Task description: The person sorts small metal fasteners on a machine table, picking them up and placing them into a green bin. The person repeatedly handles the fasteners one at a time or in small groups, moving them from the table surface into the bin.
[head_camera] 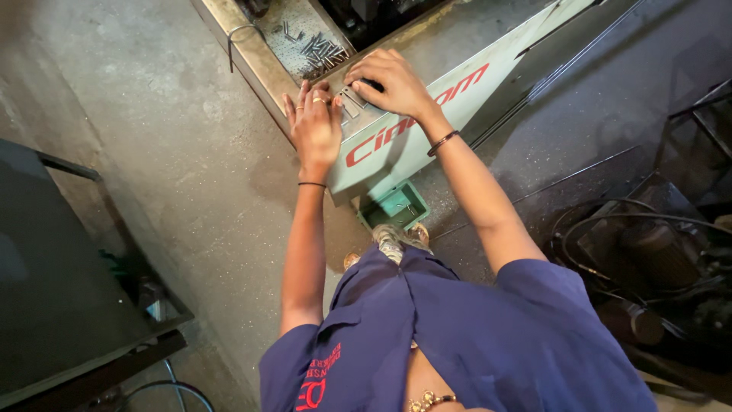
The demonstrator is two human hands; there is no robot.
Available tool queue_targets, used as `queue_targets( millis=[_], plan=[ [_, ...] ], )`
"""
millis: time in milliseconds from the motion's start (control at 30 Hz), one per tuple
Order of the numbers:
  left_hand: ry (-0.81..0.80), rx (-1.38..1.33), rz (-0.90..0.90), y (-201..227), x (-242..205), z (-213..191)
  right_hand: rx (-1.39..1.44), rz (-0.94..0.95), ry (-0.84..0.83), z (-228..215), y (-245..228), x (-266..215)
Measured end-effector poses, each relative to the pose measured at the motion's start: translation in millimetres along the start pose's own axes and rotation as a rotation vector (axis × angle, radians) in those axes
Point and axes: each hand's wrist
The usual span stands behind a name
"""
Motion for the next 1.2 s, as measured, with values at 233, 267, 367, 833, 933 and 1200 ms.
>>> queue_targets(
  millis=[233,267,367,833,933,1200],
  plan=[
    [-0.039,-0.005,-0.026,8,-1,-6,0.007,0.006,0.008,-1,0,0],
    [-0.034,-0.005,-0.018,8,0,-7,0.014,0.011,0.005,0,-1,0],
    [-0.029,-0.005,-0.003,10,-1,-8,0.012,0.027,-0.013,-1,-1,-1],
    [-0.145,0.068,-0.002,16,0,-12,-0.056,-0.088,-0.172,-7,2,1],
    [-0.128,0.081,0.035,16,0,-13,-0.045,-0.073,-0.174,-8,2,-1],
    [-0.125,0.073,0.046,16,-2,-14,-0.125,-0.100,-0.144,-3,-3,-11]
  ],
)
Point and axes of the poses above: each hand's wrist, its own x-axis towards the middle knuckle, its own z-axis out of the palm, y = z × x
